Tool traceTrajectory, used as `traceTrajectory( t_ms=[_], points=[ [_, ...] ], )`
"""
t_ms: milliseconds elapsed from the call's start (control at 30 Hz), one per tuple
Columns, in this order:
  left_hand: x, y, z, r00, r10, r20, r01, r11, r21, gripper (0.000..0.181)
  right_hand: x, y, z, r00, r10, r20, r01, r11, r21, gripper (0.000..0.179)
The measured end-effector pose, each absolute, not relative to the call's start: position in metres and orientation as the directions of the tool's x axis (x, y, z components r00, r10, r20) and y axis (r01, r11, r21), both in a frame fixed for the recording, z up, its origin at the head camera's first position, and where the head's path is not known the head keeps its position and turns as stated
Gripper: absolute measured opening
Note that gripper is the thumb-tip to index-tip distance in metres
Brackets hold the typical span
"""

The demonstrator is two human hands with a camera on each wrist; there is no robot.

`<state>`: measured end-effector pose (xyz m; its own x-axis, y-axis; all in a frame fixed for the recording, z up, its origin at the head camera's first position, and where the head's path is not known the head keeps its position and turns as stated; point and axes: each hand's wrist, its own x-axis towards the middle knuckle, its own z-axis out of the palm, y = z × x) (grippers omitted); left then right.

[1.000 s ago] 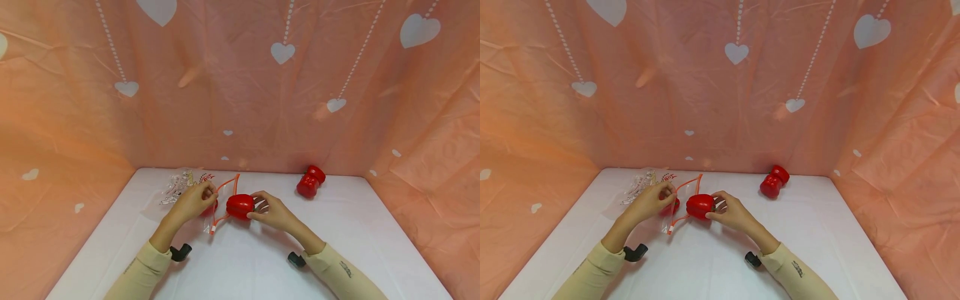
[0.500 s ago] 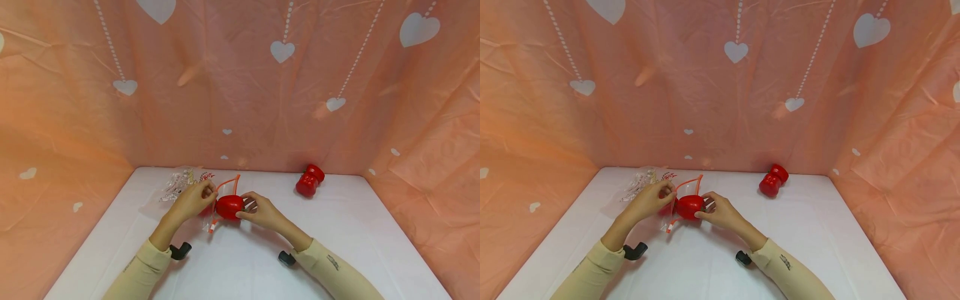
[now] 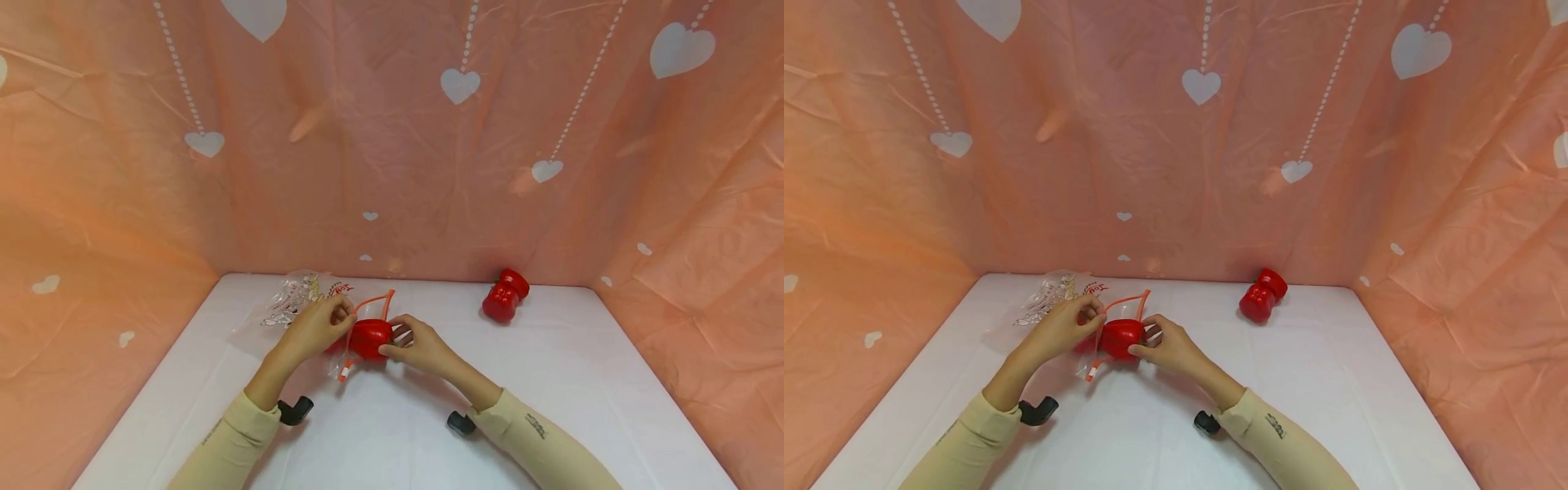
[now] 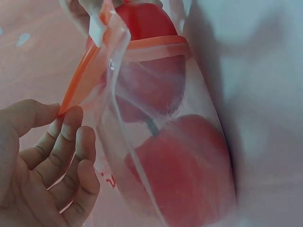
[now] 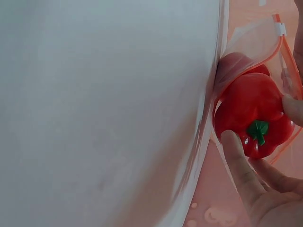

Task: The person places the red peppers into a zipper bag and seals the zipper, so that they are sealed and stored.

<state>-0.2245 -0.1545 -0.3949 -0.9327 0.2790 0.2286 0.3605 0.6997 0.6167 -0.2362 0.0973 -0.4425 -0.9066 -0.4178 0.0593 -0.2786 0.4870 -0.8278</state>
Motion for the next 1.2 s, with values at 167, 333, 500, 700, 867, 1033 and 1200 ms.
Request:
traceTrajectory(
  t_ms=[167, 333, 500, 700, 867, 1033, 1200],
  points=[
    [-0.224, -0.154, -0.395, -0.929, 0.283, 0.237, 0.369, 0.714, 0.595, 0.006, -0.237, 0.094, -0.444, -0.908, -0.417, 0.039, -0.249, 0.463, -0.851, 0.056],
    [-0.224, -0.153, -0.395, -0.927, 0.285, 0.245, 0.376, 0.713, 0.592, 0.005, -0.238, 0.088, -0.445, -0.911, -0.412, 0.021, -0.191, 0.375, -0.907, 0.056],
    [-0.224, -0.154, -0.394, -0.926, 0.284, 0.248, 0.377, 0.710, 0.595, 0.004, -0.239, 0.081, -0.447, -0.922, -0.387, -0.010, -0.100, 0.263, -0.959, 0.052],
    [-0.222, -0.153, -0.394, -0.929, 0.280, 0.240, 0.369, 0.711, 0.598, 0.005, -0.241, 0.073, -0.449, -0.941, -0.339, -0.005, -0.094, 0.275, -0.957, 0.049],
    [-0.223, -0.153, -0.395, -0.923, 0.289, 0.253, 0.384, 0.708, 0.592, 0.005, -0.242, 0.067, -0.448, -0.953, -0.303, -0.009, -0.089, 0.310, -0.947, 0.051],
    [-0.222, -0.153, -0.395, -0.918, 0.292, 0.267, 0.395, 0.714, 0.578, 0.004, -0.242, 0.059, -0.449, -0.956, -0.294, -0.007, -0.082, 0.291, -0.953, 0.050],
    [-0.222, -0.153, -0.395, -0.921, 0.288, 0.262, 0.389, 0.716, 0.579, 0.004, -0.244, 0.052, -0.453, -0.958, -0.286, -0.014, -0.063, 0.255, -0.965, 0.048]
  ],
)
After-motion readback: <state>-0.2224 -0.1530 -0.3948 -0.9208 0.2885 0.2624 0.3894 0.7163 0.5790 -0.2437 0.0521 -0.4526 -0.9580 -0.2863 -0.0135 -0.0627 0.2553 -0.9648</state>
